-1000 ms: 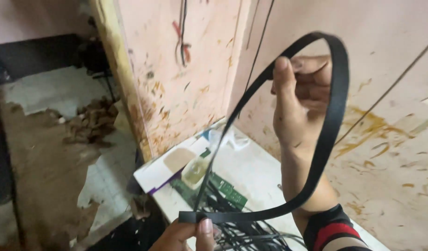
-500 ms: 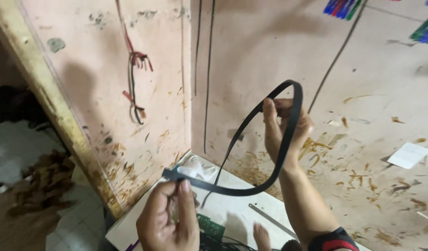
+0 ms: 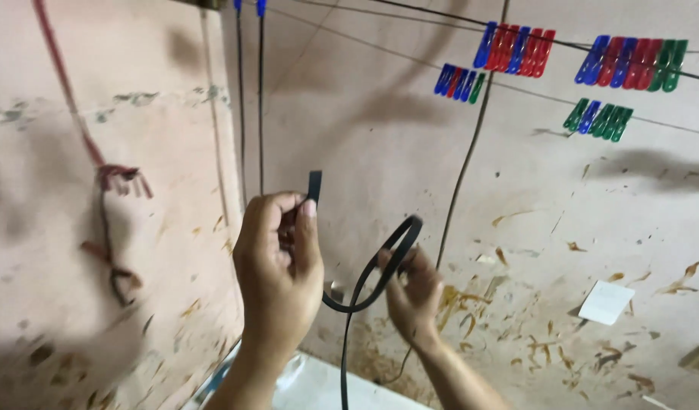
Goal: Hanging black strips on a line and then using a tool to unscrew a cooling fan assembly at a workbench.
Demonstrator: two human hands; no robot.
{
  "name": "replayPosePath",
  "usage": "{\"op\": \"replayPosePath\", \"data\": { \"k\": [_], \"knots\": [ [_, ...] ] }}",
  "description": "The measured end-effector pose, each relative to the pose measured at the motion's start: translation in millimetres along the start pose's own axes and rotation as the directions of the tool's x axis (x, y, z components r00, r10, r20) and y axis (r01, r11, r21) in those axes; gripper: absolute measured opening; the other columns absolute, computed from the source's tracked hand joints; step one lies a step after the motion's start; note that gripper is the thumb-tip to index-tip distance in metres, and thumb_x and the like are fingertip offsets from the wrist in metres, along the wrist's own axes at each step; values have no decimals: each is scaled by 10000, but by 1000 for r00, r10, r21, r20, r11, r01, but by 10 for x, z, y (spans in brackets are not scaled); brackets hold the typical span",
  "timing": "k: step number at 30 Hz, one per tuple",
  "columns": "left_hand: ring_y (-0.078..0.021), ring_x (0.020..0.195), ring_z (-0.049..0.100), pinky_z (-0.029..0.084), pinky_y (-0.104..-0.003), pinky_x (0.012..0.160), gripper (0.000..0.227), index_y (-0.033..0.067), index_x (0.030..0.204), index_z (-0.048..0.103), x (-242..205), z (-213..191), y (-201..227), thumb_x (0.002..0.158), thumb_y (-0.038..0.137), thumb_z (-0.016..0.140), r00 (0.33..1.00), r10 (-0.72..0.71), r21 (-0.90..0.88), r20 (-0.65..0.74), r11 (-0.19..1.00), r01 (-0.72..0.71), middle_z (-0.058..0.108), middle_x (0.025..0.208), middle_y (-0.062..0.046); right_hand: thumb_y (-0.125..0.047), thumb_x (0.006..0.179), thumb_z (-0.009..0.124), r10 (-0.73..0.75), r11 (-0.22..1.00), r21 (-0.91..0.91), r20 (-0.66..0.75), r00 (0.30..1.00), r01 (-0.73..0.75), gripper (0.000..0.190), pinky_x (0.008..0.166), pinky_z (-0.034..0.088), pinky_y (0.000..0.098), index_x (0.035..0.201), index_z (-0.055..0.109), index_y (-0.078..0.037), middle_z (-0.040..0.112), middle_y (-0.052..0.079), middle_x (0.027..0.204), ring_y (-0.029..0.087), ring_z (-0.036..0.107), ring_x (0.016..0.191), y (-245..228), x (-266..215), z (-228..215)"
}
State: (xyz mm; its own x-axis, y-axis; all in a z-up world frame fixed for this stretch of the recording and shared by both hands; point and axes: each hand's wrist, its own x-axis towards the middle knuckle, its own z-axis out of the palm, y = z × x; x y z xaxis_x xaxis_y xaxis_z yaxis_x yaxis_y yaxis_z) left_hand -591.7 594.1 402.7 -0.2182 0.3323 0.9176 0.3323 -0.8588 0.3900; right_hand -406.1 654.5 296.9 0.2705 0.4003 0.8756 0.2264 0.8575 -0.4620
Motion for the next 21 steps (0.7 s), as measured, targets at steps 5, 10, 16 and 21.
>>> {"op": "replayPosePath", "data": {
  "k": [5, 10, 16, 21],
  "knots": [
    [-186, 755, 600, 540, -262, 627, 63, -15, 1025, 599, 382, 518, -426, 1037, 45, 583, 995, 94, -86, 22, 992, -91, 607, 938, -127, -146, 947, 699, 76, 989, -128, 25, 997, -72, 144, 509, 509, 214, 830, 666, -67, 666, 37, 685, 115, 582, 590, 498, -226, -73],
    [-184, 750, 603, 520, -294, 643, 91, 13, 1000, 648, 730, 946, -776, 1026, 88, 603, 995, 93, -98, 18, 991, -91, 662, 902, -107, -147, 909, 765, 235, 948, -228, 26, 972, -223, 189, 506, 418, 260, 756, 671, -88, 601, -13, 629, 95, 490, 577, 946, -490, -57],
    [-114, 663, 535, 473, -271, 599, 164, 67, 841, 609, 1114, 1489, -1203, 1001, 67, 643, 995, -14, -226, 94, 974, 35, 611, 782, -21, -121, 808, 865, 215, 894, -423, 107, 971, -151, 168, 517, 504, 278, 744, 711, -105, 760, 14, 702, 113, 622, 580, 1410, -709, 6],
    [-120, 673, 527, 469, -286, 641, 156, 84, 837, 625, 1341, 1829, -1498, 991, 96, 644, 992, -9, -218, 127, 975, 37, 621, 769, -5, -258, 916, 799, -42, 909, -361, 416, 909, 207, 262, 565, 468, 338, 729, 701, -104, 693, 10, 637, 145, 638, 561, 1656, -611, -239]
  ]
}}
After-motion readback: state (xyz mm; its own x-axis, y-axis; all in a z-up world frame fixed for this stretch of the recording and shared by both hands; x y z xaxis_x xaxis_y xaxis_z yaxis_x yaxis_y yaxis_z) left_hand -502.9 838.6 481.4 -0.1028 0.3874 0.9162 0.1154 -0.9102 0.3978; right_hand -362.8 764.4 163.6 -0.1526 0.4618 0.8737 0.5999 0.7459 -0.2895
